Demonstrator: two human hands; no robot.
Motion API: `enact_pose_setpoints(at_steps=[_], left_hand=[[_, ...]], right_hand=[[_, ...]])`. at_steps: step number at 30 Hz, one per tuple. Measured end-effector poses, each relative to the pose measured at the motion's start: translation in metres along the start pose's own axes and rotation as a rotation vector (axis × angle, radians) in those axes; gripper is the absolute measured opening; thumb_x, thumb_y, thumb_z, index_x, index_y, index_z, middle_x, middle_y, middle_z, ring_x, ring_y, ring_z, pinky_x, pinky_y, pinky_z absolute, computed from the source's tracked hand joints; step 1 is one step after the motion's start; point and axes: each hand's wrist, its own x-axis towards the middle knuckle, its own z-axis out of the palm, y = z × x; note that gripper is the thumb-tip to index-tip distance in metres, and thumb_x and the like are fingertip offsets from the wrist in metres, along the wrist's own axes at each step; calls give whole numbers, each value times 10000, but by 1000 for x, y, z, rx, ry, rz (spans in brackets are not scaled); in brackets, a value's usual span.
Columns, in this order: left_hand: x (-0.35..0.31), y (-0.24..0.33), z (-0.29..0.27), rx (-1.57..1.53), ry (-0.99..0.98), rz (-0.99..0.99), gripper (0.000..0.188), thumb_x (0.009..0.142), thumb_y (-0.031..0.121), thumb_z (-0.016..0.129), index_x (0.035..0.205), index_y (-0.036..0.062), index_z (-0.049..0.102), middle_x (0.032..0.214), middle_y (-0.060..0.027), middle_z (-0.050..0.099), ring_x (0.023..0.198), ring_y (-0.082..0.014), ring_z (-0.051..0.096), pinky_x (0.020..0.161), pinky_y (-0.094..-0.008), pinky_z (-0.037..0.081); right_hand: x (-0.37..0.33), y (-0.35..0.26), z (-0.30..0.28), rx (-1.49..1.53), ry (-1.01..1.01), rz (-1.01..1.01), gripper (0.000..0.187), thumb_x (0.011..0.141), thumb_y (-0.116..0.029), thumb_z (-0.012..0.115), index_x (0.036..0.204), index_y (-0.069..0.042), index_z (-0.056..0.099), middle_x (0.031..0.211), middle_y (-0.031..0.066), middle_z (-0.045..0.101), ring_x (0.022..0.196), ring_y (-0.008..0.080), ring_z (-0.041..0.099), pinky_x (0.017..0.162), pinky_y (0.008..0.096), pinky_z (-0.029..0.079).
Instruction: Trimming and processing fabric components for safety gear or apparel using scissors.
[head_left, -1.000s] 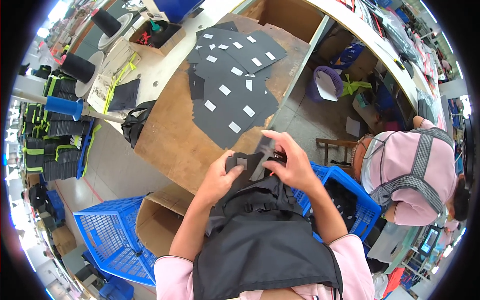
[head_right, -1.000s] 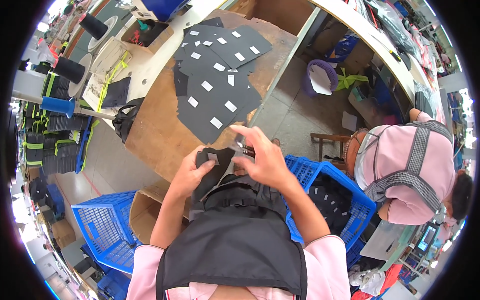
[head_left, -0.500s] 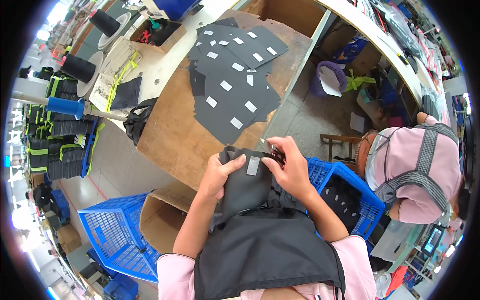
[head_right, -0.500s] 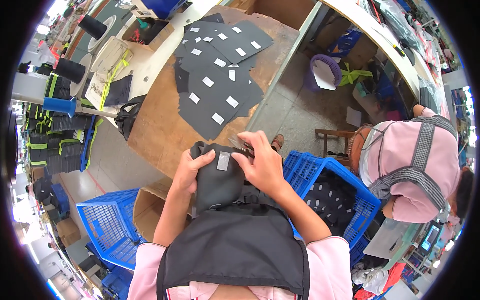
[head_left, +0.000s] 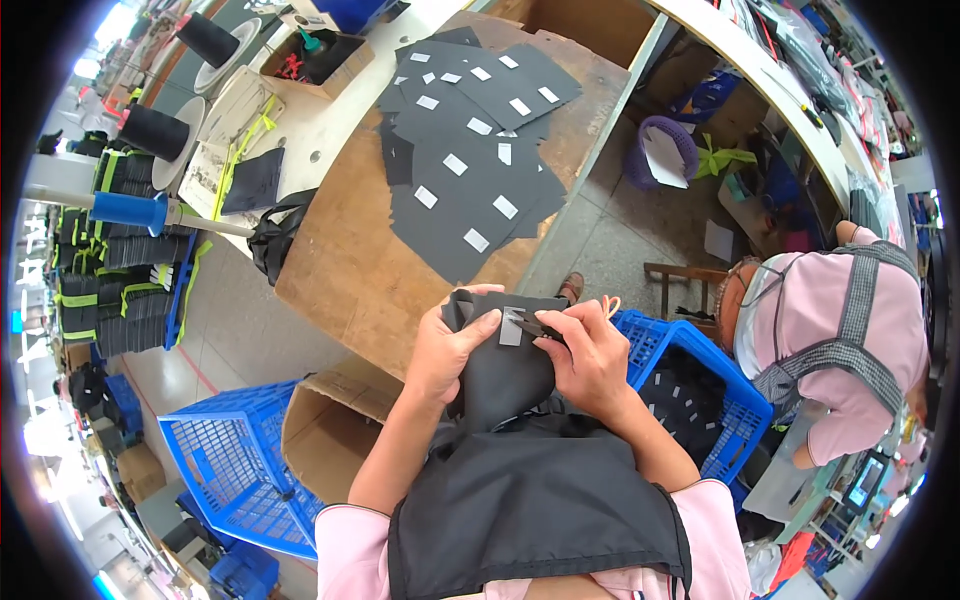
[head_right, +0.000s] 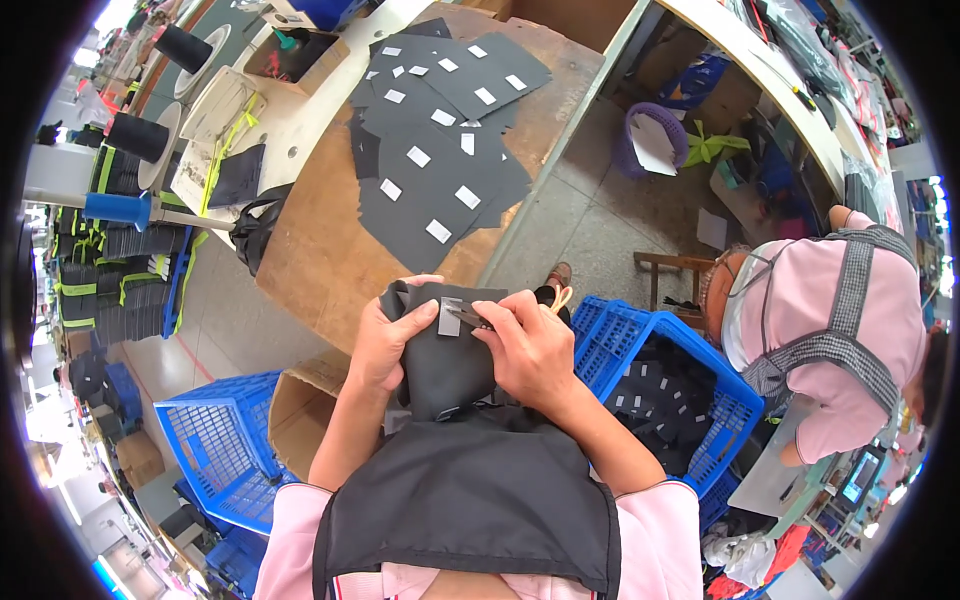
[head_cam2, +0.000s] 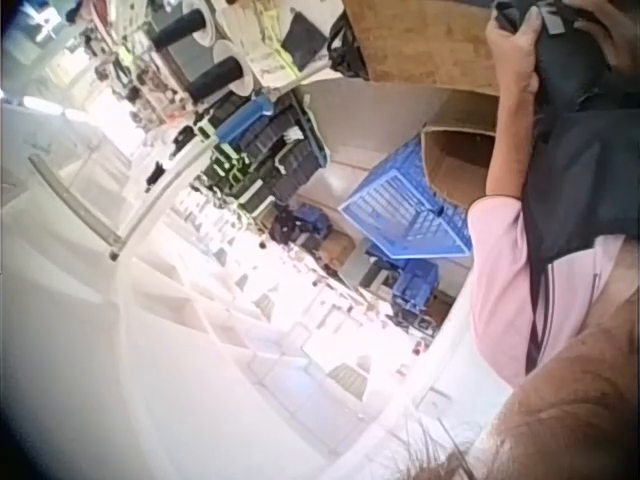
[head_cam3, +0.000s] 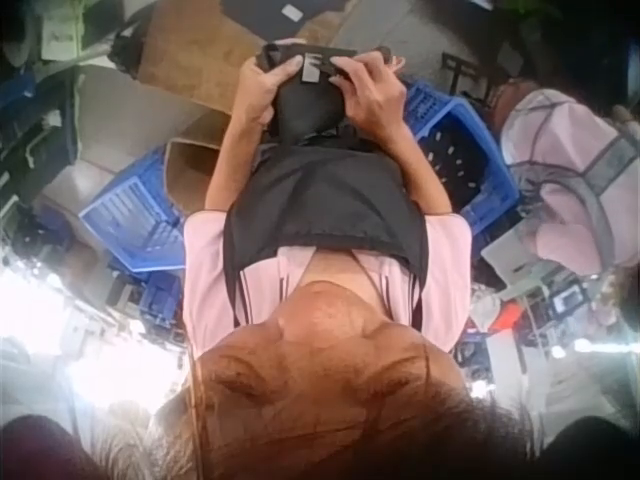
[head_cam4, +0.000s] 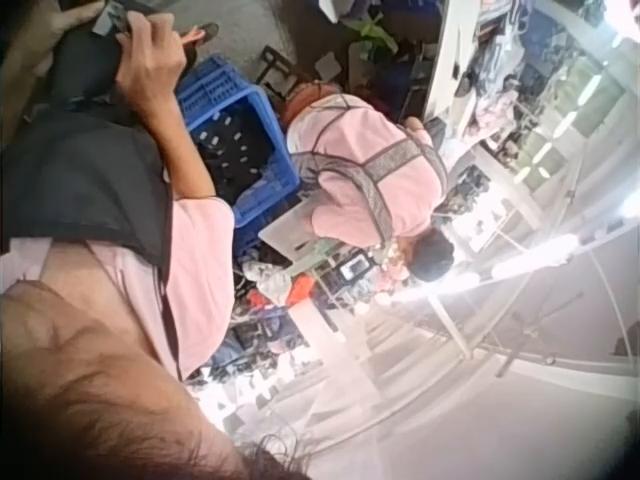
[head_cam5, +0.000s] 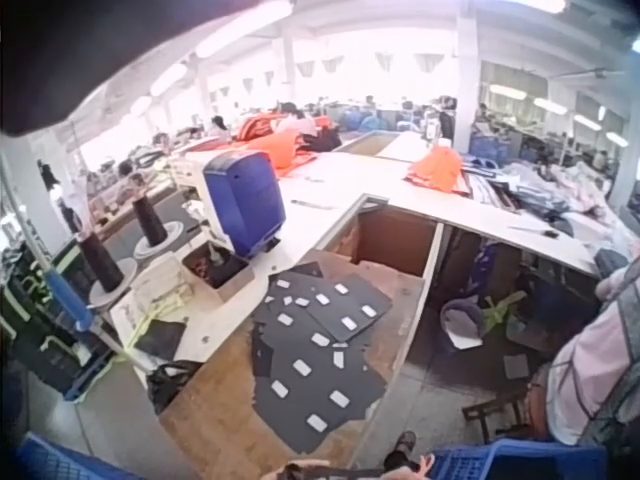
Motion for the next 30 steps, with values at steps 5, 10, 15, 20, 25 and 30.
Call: enact_pose_setpoints(at_steps=[5, 10, 15, 20, 25, 30], left_hand=[[-2, 0, 1, 14, 17, 30, 333, 806, 45, 658, 1122, 20, 558, 883, -28, 613, 775, -76, 571, 692, -218, 474], [-3, 4, 2, 49, 39, 30, 337, 802, 40, 660, 1123, 20, 560, 870, -18, 611, 765, -68, 566, 689, -213, 471], [-2, 5, 4, 103, 24, 55, 323, 803, 31, 655, 1114, 22, 571, 873, -19, 614, 760, -63, 564, 680, -209, 470], [-1, 3, 3, 99, 44, 42, 299, 802, 12, 645, 1095, 21, 584, 849, -21, 621, 737, -62, 571, 655, -206, 472], [-1, 5, 2, 94, 65, 55, 299, 800, 7, 643, 1093, 21, 586, 847, -22, 622, 735, -65, 573, 656, -207, 474], [2, 3, -9, 82, 80, 61, 315, 777, 12, 661, 1085, 24, 593, 878, -38, 621, 779, -83, 575, 690, -226, 481]], right_hand=[[-2, 4, 7, -36, 61, -13, 305, 657, -57, 700, 948, -63, 609, 775, 59, 517, 581, 213, 523, 510, 305, 421], [-1, 4, -1, 2, 68, -16, 294, 653, -58, 702, 933, -64, 613, 766, 58, 518, 572, 209, 517, 499, 310, 412], [3, 2, -1, 21, 10, 23, 285, 648, -14, 707, 919, -46, 628, 762, 86, 536, 611, 230, 527, 524, 308, 426], [-2, 8, 3, -21, 42, -29, 303, 640, -64, 708, 928, -68, 614, 761, 50, 517, 571, 206, 517, 502, 301, 411], [2, 4, 7, -20, 8, -8, 298, 638, -58, 710, 921, -73, 617, 764, 52, 516, 577, 206, 525, 495, 301, 413], [10, 4, 16, 34, 39, 11, 260, 656, -45, 701, 900, -72, 613, 763, 62, 512, 598, 222, 544, 509, 313, 433]])
